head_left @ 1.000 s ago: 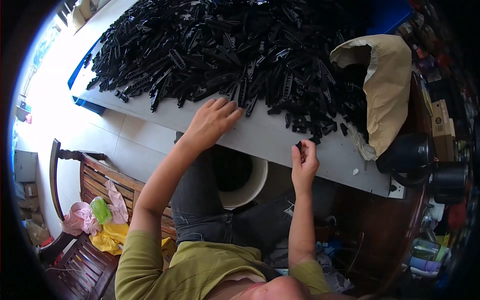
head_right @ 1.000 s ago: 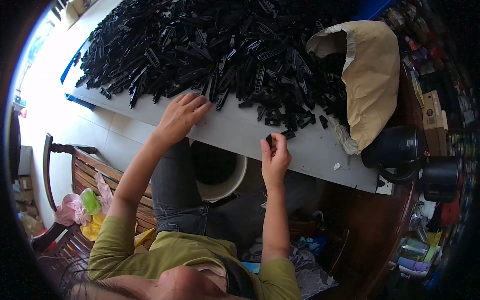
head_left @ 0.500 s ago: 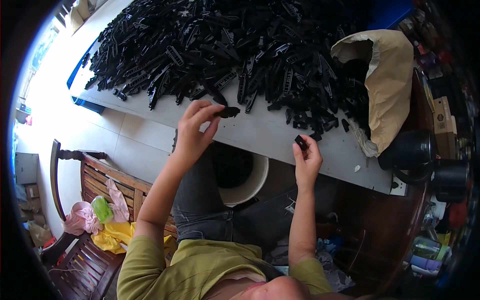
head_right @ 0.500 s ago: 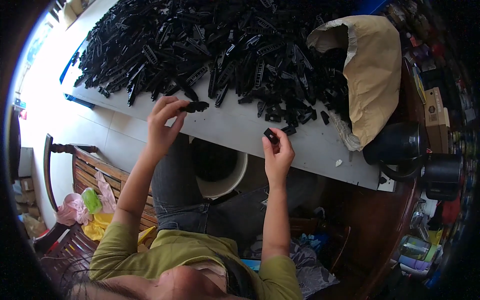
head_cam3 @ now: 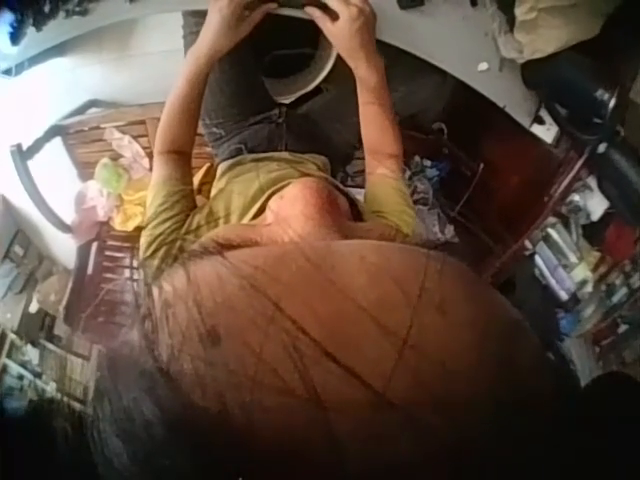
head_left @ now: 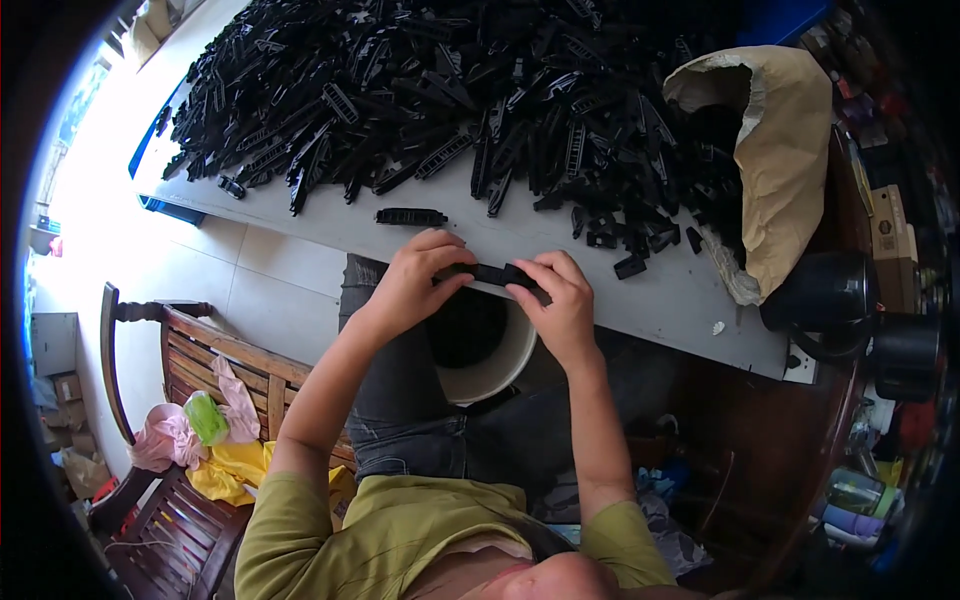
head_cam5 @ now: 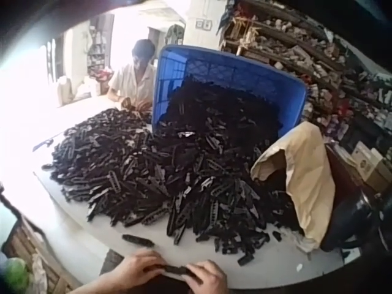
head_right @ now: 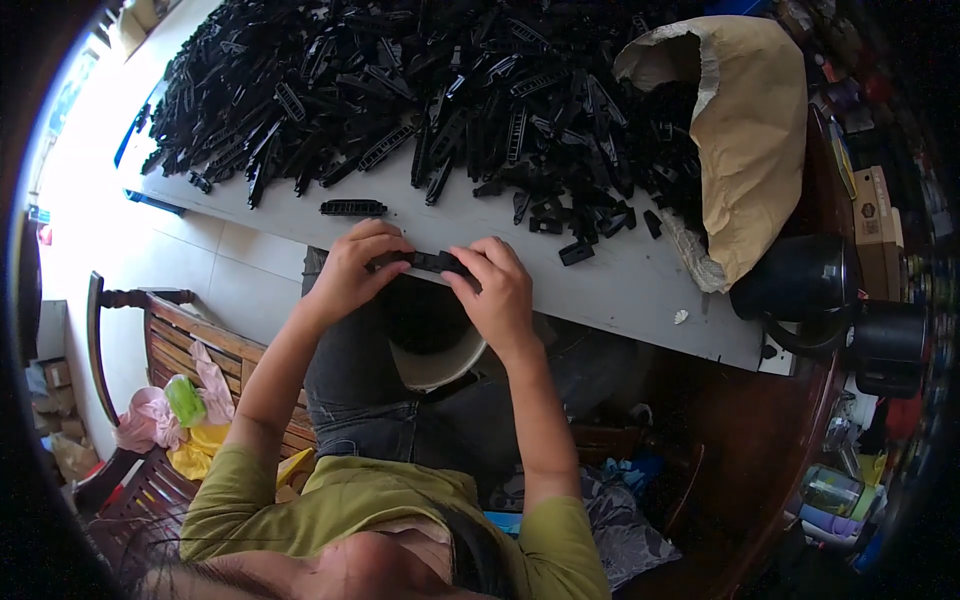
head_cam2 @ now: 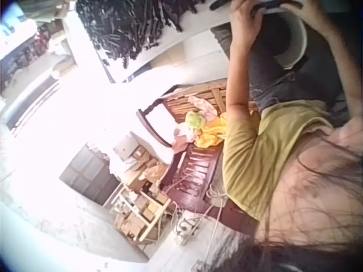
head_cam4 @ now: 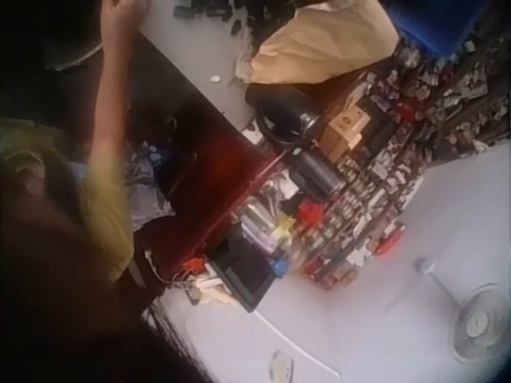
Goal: Sorting and inspecting small black plastic components on a workbench.
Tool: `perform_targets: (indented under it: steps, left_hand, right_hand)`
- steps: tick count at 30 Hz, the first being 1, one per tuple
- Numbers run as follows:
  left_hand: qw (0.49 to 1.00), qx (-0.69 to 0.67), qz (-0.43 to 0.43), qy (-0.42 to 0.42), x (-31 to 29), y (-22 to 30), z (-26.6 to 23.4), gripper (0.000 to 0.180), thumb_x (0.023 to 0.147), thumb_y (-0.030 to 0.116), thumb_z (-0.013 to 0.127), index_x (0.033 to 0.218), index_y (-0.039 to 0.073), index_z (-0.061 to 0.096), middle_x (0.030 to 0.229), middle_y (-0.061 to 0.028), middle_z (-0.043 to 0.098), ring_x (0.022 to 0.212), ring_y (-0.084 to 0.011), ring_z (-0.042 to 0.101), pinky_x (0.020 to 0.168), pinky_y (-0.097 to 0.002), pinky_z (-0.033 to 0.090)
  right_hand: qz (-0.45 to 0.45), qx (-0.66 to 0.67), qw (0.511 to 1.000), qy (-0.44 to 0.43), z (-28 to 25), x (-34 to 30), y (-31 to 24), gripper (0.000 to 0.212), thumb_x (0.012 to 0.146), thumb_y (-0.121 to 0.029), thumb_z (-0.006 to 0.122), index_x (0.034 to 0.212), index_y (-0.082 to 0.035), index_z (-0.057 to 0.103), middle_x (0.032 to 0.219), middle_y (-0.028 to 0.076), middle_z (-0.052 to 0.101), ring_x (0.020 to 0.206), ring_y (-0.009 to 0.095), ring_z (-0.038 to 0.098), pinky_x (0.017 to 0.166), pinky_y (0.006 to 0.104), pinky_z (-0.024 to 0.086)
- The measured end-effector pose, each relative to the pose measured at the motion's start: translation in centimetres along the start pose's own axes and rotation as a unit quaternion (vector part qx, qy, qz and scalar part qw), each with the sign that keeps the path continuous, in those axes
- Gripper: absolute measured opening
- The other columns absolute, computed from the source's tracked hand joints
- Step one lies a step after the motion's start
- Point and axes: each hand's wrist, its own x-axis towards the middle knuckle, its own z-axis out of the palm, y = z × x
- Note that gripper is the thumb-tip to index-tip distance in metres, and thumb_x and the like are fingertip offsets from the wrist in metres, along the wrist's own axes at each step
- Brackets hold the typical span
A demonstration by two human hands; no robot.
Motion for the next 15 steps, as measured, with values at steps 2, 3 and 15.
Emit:
perform_targets:
  steps: [2,3,15]
  left_hand:
    - [1.000,-0.005,-0.003,-0.001,0.1,-0.2,0.0,0.022,0.074,0.002,0.073,0.095,0.001,0.067,0.095,-0.0126,0.063,0.091,-0.0304,0.062,0.078,-0.0364,0.051]
    - [1.000,-0.010,-0.003,-0.001,0.2,-0.3,0.0,0.020,0.073,0.002,0.073,0.093,0.001,0.068,0.095,-0.0125,0.063,0.091,-0.0298,0.062,0.077,-0.0360,0.051]
    - [1.000,-0.026,0.007,-0.013,0.4,-0.4,0.7,0.024,0.070,0.002,0.076,0.093,0.001,0.070,0.094,-0.0129,0.065,0.089,-0.0295,0.063,0.079,-0.0355,0.051]
  right_hand:
    - [0.002,0.007,1.000,-0.019,-0.5,-0.1,0.5,0.033,0.067,-0.003,0.079,0.098,-0.001,0.070,0.088,0.009,0.059,0.080,0.025,0.058,0.070,0.0333,0.048]
    - [-0.003,-0.007,1.000,-0.022,-0.9,0.0,0.7,0.033,0.064,-0.004,0.080,0.096,-0.002,0.071,0.087,0.008,0.059,0.080,0.024,0.057,0.070,0.0332,0.047]
    - [-0.026,-0.044,0.997,-0.049,0.5,0.5,1.1,0.029,0.065,-0.019,0.081,0.093,-0.015,0.076,0.088,-0.001,0.060,0.090,0.022,0.052,0.082,0.0374,0.040]
